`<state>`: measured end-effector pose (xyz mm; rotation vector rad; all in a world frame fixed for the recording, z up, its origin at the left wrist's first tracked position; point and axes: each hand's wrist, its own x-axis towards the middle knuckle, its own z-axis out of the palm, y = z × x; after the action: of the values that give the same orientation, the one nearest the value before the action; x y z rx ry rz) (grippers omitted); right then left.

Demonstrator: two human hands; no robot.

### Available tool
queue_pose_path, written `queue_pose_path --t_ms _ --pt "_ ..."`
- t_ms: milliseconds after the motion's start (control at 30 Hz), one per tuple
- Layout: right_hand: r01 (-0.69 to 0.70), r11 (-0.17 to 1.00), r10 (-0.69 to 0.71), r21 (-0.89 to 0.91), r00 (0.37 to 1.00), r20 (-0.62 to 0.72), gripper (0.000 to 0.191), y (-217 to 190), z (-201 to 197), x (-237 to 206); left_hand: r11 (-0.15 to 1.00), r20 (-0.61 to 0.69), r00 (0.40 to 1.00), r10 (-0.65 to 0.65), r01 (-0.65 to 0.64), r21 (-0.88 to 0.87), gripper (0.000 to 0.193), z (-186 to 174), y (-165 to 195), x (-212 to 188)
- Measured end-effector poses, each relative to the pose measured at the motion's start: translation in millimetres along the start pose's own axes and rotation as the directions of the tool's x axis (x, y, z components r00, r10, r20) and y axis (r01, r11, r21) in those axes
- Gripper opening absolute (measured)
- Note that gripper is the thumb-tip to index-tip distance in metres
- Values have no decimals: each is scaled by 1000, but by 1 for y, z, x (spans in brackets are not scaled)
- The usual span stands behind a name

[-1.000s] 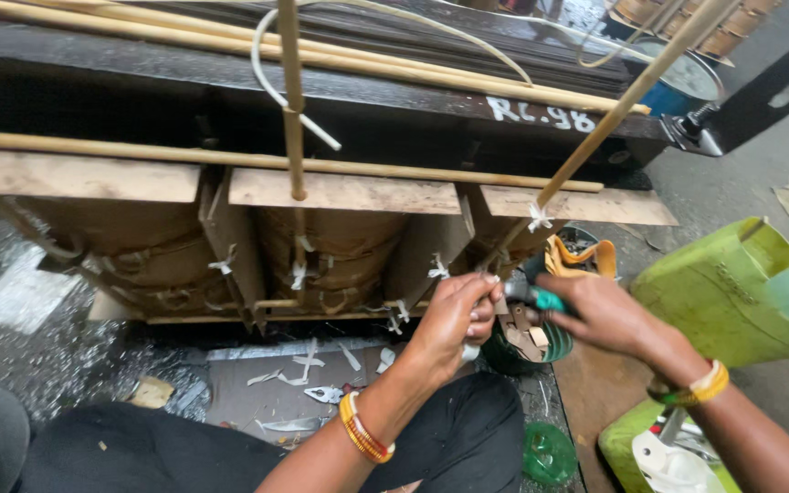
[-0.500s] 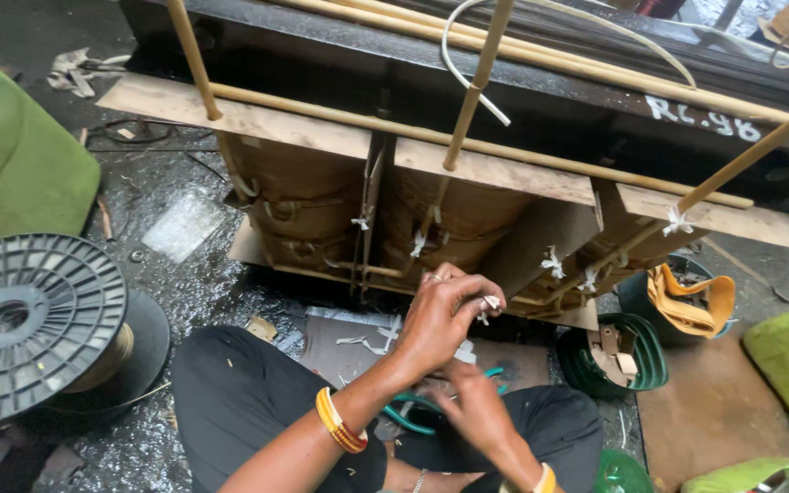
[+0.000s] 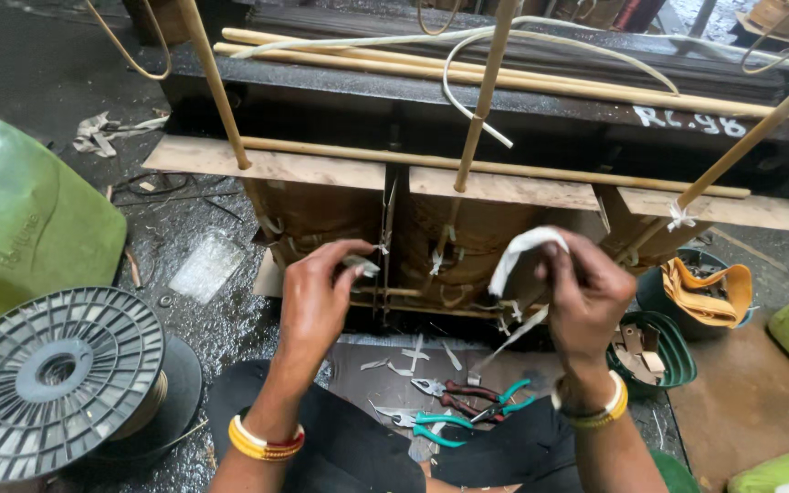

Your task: The person ties white straps around vertical wooden dowels on a wooden structure using both hands. They repeatedly wrap, pull, and knot the straps to secure them in place.

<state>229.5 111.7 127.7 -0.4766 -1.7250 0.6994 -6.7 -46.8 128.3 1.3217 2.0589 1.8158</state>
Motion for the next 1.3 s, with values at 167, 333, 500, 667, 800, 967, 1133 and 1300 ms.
queue_pose_path --t_ms 167,333,500,667,800,967,1133,1300 --pt "280 645 -327 -711 942 74 7 -8 30 77 843 -73 875 479 -435 317 20 9 25 32" --pt "372 712 -304 -595 928 216 11 1 72 111 910 -39 911 411 -408 70 30 58 43 96" --pt "198 954 -116 -225 936 333 16 3 74 120 962 2 965 262 -261 84 17 78 35 115" --pt "-149 981 188 -127 898 397 16 -26 42 106 950 25 966 258 -258 177 10 42 44 86" --pt "-244 960 280 -137 838 469 18 -34 17 71 909 301 929 215 -303 286 8 24 45 27" --pt "-409 912 344 24 797 497 17 -6 37 35 959 355 918 178 -243 148 12 56 34 5" --pt "-46 913 79 -405 995 66 18 9 55 18 975 28 991 128 -131 182 16 83 4 17" --pt "-135 991 131 -21 981 -144 5 25 92 7 990 -99 986 136 -139 -23 19 118 -26 33"
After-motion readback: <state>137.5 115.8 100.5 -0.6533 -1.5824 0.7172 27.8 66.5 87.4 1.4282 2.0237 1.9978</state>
